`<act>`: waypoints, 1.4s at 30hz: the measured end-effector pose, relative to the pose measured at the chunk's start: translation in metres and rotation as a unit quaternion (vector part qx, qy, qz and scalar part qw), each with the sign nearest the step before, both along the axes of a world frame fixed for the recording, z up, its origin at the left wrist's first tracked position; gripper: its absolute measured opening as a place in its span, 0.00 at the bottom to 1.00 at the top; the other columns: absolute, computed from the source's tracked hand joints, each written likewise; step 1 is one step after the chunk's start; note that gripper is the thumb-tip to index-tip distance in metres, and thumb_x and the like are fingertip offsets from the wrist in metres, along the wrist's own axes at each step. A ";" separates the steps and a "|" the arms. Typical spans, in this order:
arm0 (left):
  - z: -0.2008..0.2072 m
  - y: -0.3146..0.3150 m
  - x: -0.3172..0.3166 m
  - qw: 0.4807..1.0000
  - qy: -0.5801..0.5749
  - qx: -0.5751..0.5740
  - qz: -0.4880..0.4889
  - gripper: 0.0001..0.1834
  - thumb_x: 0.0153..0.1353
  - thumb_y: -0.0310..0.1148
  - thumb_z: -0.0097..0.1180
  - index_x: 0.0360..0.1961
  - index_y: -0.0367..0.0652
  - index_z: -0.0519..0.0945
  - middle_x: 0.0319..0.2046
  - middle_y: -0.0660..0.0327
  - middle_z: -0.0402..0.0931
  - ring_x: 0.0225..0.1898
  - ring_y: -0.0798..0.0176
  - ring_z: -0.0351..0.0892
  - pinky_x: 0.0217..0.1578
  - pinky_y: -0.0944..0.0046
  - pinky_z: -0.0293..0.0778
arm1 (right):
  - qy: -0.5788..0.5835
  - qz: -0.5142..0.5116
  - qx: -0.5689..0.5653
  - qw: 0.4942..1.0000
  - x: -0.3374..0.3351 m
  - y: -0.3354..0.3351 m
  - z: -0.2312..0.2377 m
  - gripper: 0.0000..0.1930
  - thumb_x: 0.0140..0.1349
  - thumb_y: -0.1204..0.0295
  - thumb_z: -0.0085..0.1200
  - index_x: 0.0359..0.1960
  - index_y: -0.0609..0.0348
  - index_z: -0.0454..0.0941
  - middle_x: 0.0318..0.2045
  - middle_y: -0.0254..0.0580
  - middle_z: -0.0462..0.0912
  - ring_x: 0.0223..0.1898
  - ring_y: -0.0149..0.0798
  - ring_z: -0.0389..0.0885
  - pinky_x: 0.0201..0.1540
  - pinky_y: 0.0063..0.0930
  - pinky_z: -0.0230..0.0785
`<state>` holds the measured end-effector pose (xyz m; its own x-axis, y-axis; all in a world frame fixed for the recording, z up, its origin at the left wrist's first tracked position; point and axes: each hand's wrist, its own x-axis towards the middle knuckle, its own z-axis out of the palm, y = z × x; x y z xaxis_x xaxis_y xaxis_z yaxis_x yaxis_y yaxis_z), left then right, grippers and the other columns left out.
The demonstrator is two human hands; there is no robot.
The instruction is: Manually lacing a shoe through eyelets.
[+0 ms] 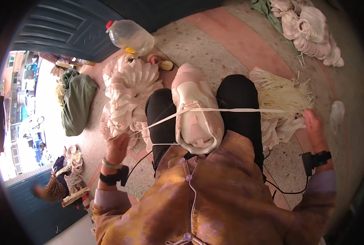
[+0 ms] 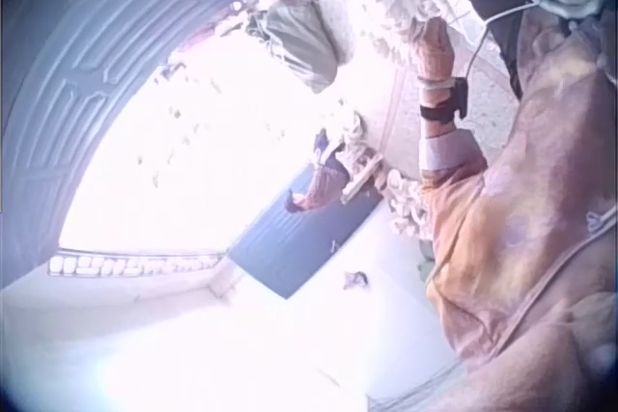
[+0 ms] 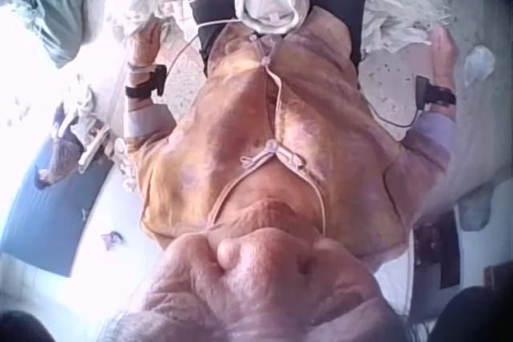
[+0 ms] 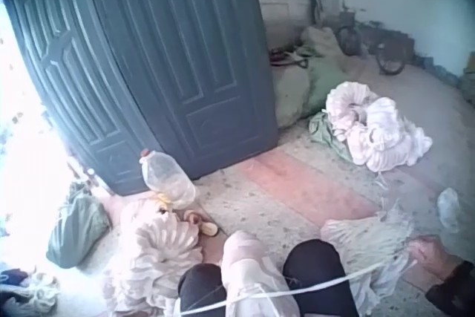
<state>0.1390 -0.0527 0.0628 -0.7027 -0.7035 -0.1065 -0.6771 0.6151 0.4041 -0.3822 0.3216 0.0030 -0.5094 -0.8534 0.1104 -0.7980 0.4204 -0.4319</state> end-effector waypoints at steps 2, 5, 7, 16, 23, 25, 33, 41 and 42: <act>-0.009 -0.013 0.050 0.998 0.038 -0.034 0.020 0.05 0.58 0.26 0.55 0.33 0.36 0.78 0.19 0.57 0.75 0.19 0.66 0.74 0.22 0.65 0.70 | 0.032 -0.027 0.015 0.999 -0.031 0.032 -0.010 0.08 0.62 0.73 0.47 0.40 0.64 0.74 0.30 0.52 0.78 0.32 0.51 0.78 0.36 0.34 0.70; -0.007 -0.033 0.093 0.978 -0.018 0.080 0.192 0.06 0.59 0.28 0.53 0.34 0.38 0.80 0.17 0.67 0.72 0.16 0.76 0.69 0.17 0.72 0.67 | 0.049 -0.090 0.050 0.993 -0.076 0.098 -0.021 0.12 0.65 0.70 0.44 0.44 0.64 0.74 0.34 0.54 0.78 0.38 0.48 0.78 0.42 0.32 0.69; 0.003 -0.047 0.116 0.966 -0.050 0.079 0.241 0.06 0.59 0.28 0.53 0.35 0.39 0.80 0.18 0.67 0.72 0.17 0.75 0.70 0.16 0.73 0.68 | 0.035 -0.118 0.061 0.991 -0.107 0.136 -0.020 0.14 0.66 0.68 0.43 0.46 0.64 0.73 0.37 0.54 0.78 0.41 0.46 0.78 0.46 0.31 0.68; 0.051 -0.113 0.228 0.912 -0.019 0.037 0.408 0.07 0.58 0.30 0.51 0.29 0.39 0.80 0.15 0.65 0.71 0.11 0.73 0.67 0.11 0.73 0.64 | 0.148 -0.220 0.040 0.963 -0.176 0.171 0.031 0.19 0.69 0.63 0.38 0.51 0.66 0.71 0.45 0.46 0.79 0.48 0.40 0.75 0.53 0.29 0.63; 0.018 -0.083 0.111 0.915 -0.035 0.201 0.348 0.13 0.60 0.37 0.49 0.25 0.38 0.76 0.10 0.63 0.69 0.08 0.70 0.65 0.08 0.71 0.60 | -0.412 -0.227 0.058 0.881 -0.025 0.025 -0.016 0.06 0.60 0.67 0.51 0.34 0.53 0.77 0.19 0.24 0.69 0.18 0.21 0.65 0.18 0.16 0.57; 0.001 -0.045 0.045 0.892 0.024 0.364 0.267 0.09 0.58 0.33 0.52 0.26 0.38 0.77 0.12 0.63 0.70 0.09 0.72 0.67 0.08 0.73 0.60 | -0.571 -0.178 0.068 0.799 0.075 -0.059 0.031 0.08 0.60 0.66 0.52 0.29 0.57 0.75 0.15 0.26 0.67 0.15 0.21 0.63 0.17 0.15 0.54; -0.009 0.016 -0.113 0.854 0.014 0.520 0.015 0.11 0.63 0.35 0.50 0.28 0.39 0.77 0.16 0.68 0.70 0.15 0.77 0.67 0.16 0.77 0.63 | -0.566 0.038 0.023 0.824 0.176 -0.178 0.019 0.13 0.63 0.67 0.47 0.22 0.60 0.71 0.15 0.26 0.68 0.15 0.19 0.61 0.17 0.17 0.53; -0.019 0.013 -0.151 0.914 0.061 0.400 0.005 0.09 0.56 0.32 0.56 0.23 0.38 0.74 0.13 0.65 0.68 0.15 0.75 0.67 0.16 0.72 0.64 | -0.528 0.014 -0.135 0.838 0.186 -0.234 -0.010 0.11 0.62 0.70 0.50 0.23 0.63 0.73 0.15 0.23 0.64 0.18 0.18 0.58 0.20 0.17 0.52; -0.023 0.012 -0.153 0.915 0.062 0.399 0.008 0.09 0.56 0.32 0.56 0.23 0.38 0.74 0.13 0.65 0.68 0.15 0.75 0.67 0.16 0.72 0.64 | -0.529 0.017 -0.135 0.838 0.187 -0.234 -0.012 0.11 0.62 0.70 0.50 0.23 0.63 0.73 0.15 0.23 0.64 0.18 0.18 0.58 0.20 0.17 0.52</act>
